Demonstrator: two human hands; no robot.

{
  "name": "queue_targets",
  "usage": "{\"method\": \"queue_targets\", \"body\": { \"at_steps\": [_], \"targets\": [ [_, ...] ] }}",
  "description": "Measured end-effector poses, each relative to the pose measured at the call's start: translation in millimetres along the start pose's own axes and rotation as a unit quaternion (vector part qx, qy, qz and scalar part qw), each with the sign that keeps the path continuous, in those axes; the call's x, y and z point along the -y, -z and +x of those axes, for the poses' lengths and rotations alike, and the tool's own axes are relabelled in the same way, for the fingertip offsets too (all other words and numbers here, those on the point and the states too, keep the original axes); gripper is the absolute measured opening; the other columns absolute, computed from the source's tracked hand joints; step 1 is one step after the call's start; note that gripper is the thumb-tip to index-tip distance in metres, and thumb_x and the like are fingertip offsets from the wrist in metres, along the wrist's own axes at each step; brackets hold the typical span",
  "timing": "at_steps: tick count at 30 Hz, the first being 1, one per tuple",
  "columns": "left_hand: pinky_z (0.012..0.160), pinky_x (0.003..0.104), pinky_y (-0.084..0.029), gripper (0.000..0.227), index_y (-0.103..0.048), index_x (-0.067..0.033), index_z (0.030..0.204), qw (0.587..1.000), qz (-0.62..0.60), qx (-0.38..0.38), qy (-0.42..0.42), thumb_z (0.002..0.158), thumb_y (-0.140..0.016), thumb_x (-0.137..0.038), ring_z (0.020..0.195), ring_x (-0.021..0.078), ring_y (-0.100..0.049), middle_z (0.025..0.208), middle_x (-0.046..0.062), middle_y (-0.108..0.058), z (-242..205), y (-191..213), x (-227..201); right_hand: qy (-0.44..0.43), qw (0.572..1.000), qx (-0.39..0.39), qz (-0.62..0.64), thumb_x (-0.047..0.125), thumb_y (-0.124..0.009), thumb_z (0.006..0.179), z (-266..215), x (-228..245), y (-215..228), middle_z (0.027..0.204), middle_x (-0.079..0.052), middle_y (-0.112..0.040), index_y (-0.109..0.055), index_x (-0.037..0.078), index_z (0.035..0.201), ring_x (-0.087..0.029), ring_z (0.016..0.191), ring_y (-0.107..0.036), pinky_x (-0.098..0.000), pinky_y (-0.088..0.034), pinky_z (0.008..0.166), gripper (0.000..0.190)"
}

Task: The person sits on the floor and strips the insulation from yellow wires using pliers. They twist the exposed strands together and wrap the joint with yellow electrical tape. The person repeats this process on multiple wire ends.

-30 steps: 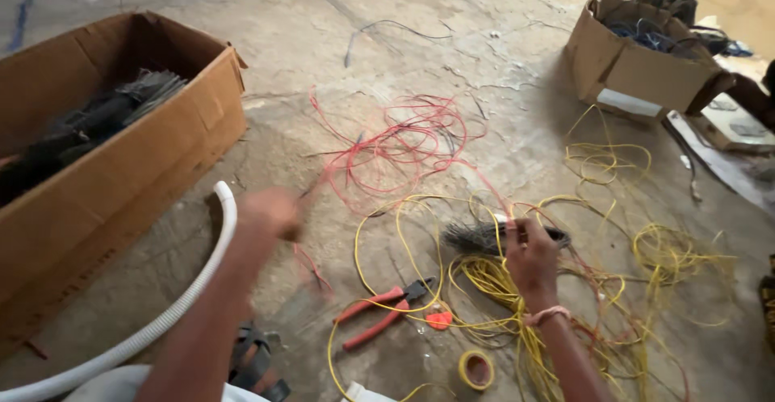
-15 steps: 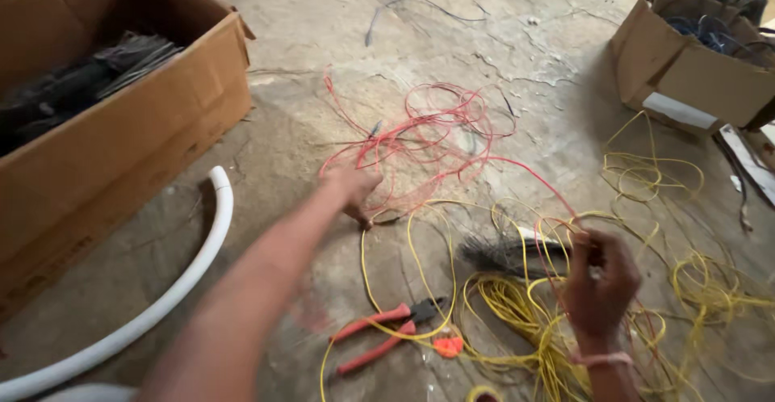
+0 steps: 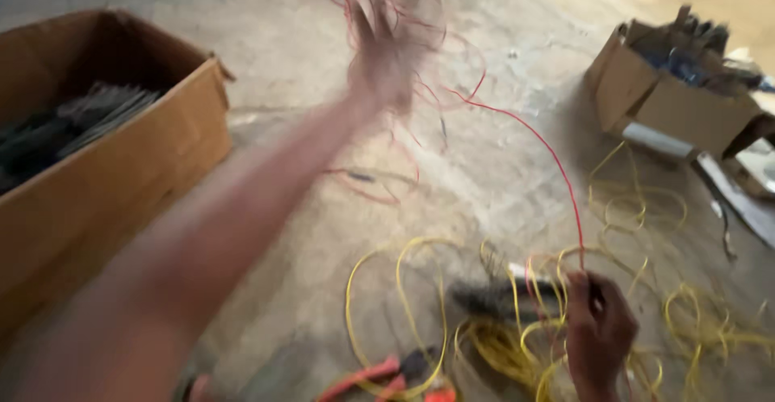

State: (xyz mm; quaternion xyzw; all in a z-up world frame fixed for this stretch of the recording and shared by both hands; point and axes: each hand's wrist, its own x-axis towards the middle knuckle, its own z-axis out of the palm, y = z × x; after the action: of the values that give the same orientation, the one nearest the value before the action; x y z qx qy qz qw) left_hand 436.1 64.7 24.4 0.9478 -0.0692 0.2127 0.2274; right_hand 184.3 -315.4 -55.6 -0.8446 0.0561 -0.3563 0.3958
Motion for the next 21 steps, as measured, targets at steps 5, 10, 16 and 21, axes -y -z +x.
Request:
{"method": "queue_targets", "body": {
  "at_steps": [5,10,16,21],
  "targets": [
    [0.103,0.060,-0.044,0.115,-0.019,-0.0241,0.162,0.984,-0.088,0.102,-0.121,0.066,-0.081,-0.017,0.137,0.0557,-0.035,0.161,0.030,-0.010,-228.9,23.8,-110.2,0.313,0.941,0.117,-0.051,0.009,-0.071,0.092,-10.7,86.6,7.0,0.087,-0.010,-0.069,-0.070,0.006,0.096,-0.025,0.079,-0.064,-0.0370,-0.051,0.073,0.005],
    [0.109,0.049,-0.047,0.050,-0.056,-0.0104,0.122,0.964,-0.132,0.013,-0.229,0.075,-0.074,-0.010,0.131,0.0497,-0.050,0.142,0.021,-0.051,-292.0,34.9,-146.9,0.379,0.882,0.277,0.039,0.007,-0.072,0.078,-34.7,149.4,15.0,0.079,-0.007,-0.066,-0.065,0.005,0.085,-0.030,0.075,-0.063,-0.0396,-0.050,0.068,0.010],
    [0.076,0.044,-0.052,0.006,-0.073,-0.0056,0.084,0.938,-0.296,0.090,-0.159,0.079,-0.072,-0.009,0.079,0.0323,-0.064,0.077,0.013,-0.067,-331.1,112.8,-77.0,0.202,0.882,0.423,-0.046,0.029,-0.081,0.084,-45.8,162.6,32.5,0.056,-0.018,-0.048,-0.062,0.000,0.069,-0.031,0.050,-0.040,-0.0428,-0.039,0.049,0.037],
    [0.079,0.043,-0.057,0.023,-0.081,-0.0186,0.101,0.990,-0.091,-0.006,0.104,0.086,-0.064,-0.016,0.090,0.0325,-0.073,0.098,0.015,-0.075,-328.4,126.9,25.9,0.179,0.889,0.419,-0.044,0.026,-0.074,0.089,-35.3,139.8,40.8,0.056,-0.018,-0.046,-0.066,0.003,0.074,-0.026,0.048,-0.037,-0.0394,-0.038,0.047,0.029]
  ]
}}
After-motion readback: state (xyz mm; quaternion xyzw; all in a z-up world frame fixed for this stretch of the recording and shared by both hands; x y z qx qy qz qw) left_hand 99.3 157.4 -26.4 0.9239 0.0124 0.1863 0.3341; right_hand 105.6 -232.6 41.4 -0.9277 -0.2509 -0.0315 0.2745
